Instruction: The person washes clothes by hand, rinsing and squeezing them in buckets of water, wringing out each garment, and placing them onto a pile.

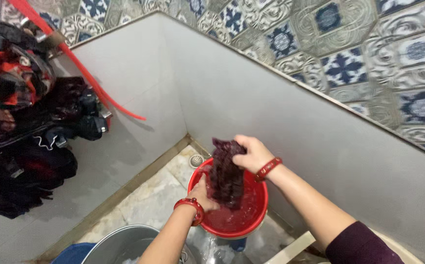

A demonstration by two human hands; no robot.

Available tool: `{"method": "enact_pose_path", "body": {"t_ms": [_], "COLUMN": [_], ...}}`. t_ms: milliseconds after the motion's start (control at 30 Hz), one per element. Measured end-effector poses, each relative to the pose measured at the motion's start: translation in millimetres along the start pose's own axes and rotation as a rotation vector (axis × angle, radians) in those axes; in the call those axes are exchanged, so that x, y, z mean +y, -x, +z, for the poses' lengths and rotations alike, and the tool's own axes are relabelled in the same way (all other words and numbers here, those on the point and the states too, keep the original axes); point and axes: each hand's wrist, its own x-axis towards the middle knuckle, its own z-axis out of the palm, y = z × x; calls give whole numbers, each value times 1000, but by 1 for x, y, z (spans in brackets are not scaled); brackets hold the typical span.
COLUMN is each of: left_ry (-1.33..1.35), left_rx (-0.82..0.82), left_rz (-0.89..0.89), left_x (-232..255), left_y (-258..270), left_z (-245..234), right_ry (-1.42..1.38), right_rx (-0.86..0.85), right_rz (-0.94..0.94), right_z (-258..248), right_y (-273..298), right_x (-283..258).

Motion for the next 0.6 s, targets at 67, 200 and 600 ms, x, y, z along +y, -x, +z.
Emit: {"method": "enact_pose_path", "body": {"t_ms": [67, 200, 600], "left_ry": [61, 232, 257], "left_rx": [-10, 372, 789], "left_rz": [-24, 125, 139], "left_x": [22, 60, -39], "left_y": [2, -2, 4], "left_z": [0, 4, -59], "right_ry": [-62, -334, -505], "right_rx": [4, -25, 93], "right_rz": [19, -100, 55], "right_z": [-11, -24, -9], "right_y": [6, 15, -27], "right_x": [-45, -98, -79]}}
